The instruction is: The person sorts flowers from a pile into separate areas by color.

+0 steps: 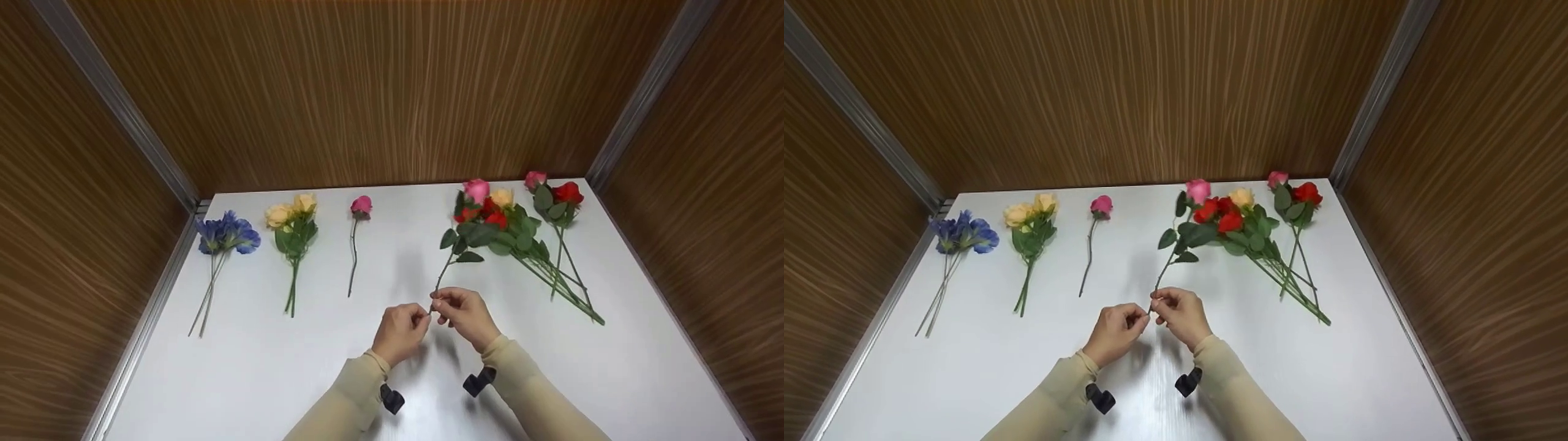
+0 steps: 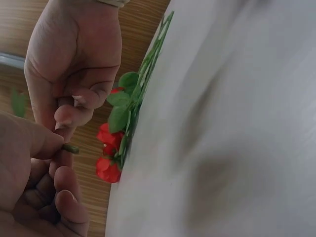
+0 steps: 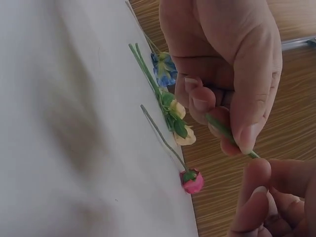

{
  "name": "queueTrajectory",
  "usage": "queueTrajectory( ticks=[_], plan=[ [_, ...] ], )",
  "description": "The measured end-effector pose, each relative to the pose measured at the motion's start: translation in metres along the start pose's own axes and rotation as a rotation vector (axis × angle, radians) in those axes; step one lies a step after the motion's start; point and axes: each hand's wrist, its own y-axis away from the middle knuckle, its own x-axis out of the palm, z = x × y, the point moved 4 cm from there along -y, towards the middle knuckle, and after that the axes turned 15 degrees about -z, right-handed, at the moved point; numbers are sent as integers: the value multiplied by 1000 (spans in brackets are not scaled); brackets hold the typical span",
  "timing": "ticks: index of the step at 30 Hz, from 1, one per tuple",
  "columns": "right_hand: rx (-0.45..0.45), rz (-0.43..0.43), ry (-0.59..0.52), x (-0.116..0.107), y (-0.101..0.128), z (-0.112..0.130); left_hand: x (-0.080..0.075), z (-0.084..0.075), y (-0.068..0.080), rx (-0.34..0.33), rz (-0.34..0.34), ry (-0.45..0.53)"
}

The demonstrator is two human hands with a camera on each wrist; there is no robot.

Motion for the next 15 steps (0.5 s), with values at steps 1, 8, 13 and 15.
queueTrajectory(
  ticks=[1, 8, 13, 15],
  plan=[
    [4, 8, 17, -1, -1, 0, -1, 2, -1, -8, 0, 0],
    [-8, -93, 176, -47, -14, -16, -26, 40, -17, -45, -65, -102],
    [-28, -316, 389, -116, -27, -31, -57, 86, -31, -84, -160, -247],
    [-23, -403, 484, -143, -29, -36, -66, 105, -33, -130, -174, -289]
  ],
)
